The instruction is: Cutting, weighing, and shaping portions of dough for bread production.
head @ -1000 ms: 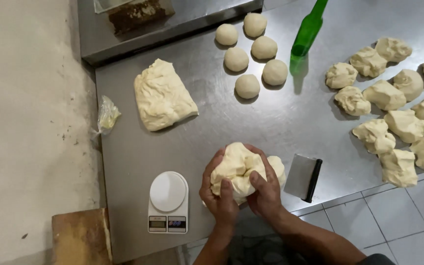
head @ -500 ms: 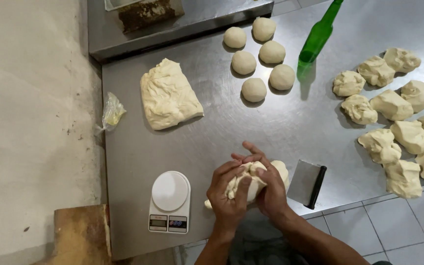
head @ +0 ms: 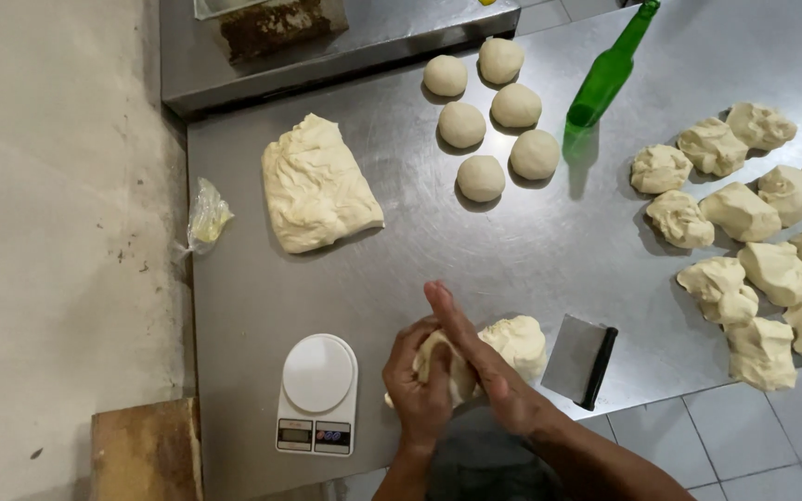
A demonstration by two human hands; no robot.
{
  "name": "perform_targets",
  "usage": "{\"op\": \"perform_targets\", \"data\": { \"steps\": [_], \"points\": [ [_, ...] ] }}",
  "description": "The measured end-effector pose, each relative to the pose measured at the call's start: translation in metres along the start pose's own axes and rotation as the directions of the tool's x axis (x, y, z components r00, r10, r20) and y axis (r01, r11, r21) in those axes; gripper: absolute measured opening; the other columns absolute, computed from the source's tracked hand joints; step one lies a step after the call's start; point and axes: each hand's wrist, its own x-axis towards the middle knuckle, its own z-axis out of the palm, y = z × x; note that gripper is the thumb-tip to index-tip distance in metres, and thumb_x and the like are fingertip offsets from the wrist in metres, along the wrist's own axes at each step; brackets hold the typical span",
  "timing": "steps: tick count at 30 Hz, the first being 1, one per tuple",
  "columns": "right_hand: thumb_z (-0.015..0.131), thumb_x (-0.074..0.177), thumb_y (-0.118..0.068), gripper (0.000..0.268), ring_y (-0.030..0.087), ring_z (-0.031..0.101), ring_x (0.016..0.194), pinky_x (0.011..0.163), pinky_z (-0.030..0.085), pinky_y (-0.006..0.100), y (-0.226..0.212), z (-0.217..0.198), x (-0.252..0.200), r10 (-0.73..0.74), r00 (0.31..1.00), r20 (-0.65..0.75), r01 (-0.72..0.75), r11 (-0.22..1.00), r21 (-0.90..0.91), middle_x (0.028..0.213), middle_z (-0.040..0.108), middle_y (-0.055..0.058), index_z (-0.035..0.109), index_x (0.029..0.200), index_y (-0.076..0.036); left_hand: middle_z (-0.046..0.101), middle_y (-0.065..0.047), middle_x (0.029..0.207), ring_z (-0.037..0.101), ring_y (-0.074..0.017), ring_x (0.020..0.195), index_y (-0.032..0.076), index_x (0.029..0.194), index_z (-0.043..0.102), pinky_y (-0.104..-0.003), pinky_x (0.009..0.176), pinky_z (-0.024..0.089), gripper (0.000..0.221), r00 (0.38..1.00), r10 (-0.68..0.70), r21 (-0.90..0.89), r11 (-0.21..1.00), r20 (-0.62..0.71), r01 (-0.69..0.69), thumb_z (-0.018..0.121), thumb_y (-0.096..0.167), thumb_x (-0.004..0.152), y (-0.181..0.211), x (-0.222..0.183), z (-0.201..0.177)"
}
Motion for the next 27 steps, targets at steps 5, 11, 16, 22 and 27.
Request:
{"op": "perform_targets", "data": {
  "steps": [5, 11, 16, 22, 27],
  "points": [
    [0.046, 0.111, -0.058, 0.075, 0.042, 0.013, 0.168, 0.138, 0.013, 0.056, 0.057, 0.018, -0.010, -0.108, 0.947, -0.302, 0.195, 0.941, 0.277, 0.178, 0.015, 0.024, 0.034, 0.158, -0.001, 0.070, -0.024, 0.123, 0.068, -0.0342, 0.113, 0.000, 0.136, 0.058, -0.045, 0.101, 0.055, 0.041, 0.913, -0.304, -0.396, 0.900, -0.271, 0.182, 0.056, 0.018, 0.099, 0.015, 0.024, 0.001],
    [0.036, 0.112, -0.048, 0.063, 0.039, 0.041, 0.151, 0.125, 0.036, 0.052, 0.089, 0.035, 0.001, -0.028, 0.873, -0.487, 0.110, 0.984, 0.141, 0.162, 0.039, 0.026, 0.045, 0.150, 0.001, 0.066, -0.017, 0.136, 0.062, -0.0304, 0.127, 0.000, 0.129, 0.065, -0.043, 0.111, 0.048, 0.036, 0.967, -0.128, -0.316, 0.947, -0.219, 0.054, 0.050, 0.012, 0.098, 0.002, 0.047, 0.019],
    [0.032, 0.107, -0.042, 0.058, 0.037, 0.057, 0.127, 0.107, 0.049, 0.048, 0.102, 0.022, 0.052, 0.340, 0.759, -0.556, -0.019, 0.865, 0.502, 0.146, 0.052, 0.025, 0.044, 0.146, -0.001, 0.074, -0.022, 0.123, 0.070, -0.0339, 0.114, -0.003, 0.134, 0.063, -0.048, 0.105, 0.057, 0.035, 0.937, -0.191, -0.280, 0.954, -0.294, 0.106, 0.053, 0.016, 0.105, -0.055, 0.074, 0.038],
    [0.040, 0.104, -0.044, 0.053, 0.030, 0.064, 0.114, 0.100, 0.052, 0.045, 0.155, -0.040, 0.158, 0.750, 0.548, -0.370, -0.006, 0.446, 0.895, 0.125, 0.066, 0.016, 0.057, 0.135, -0.005, 0.017, -0.037, 0.163, 0.014, -0.0494, 0.154, -0.007, 0.155, 0.033, -0.058, 0.121, 0.015, 0.066, 0.993, 0.117, 0.136, 0.984, -0.019, -0.114, 0.047, 0.035, 0.107, -0.004, 0.172, 0.025],
    [0.050, 0.106, -0.036, 0.046, 0.027, 0.068, 0.115, 0.100, 0.057, 0.043, 0.200, -0.116, 0.282, 0.554, 0.661, -0.507, 0.040, 0.648, 0.761, 0.125, 0.068, 0.012, 0.059, 0.135, -0.003, 0.026, -0.029, 0.167, 0.018, -0.0455, 0.158, -0.001, 0.148, 0.052, -0.059, 0.124, 0.018, 0.063, 0.995, -0.098, 0.262, 0.960, -0.025, 0.101, 0.056, 0.044, 0.104, -0.086, 0.121, -0.015]
  ]
}}
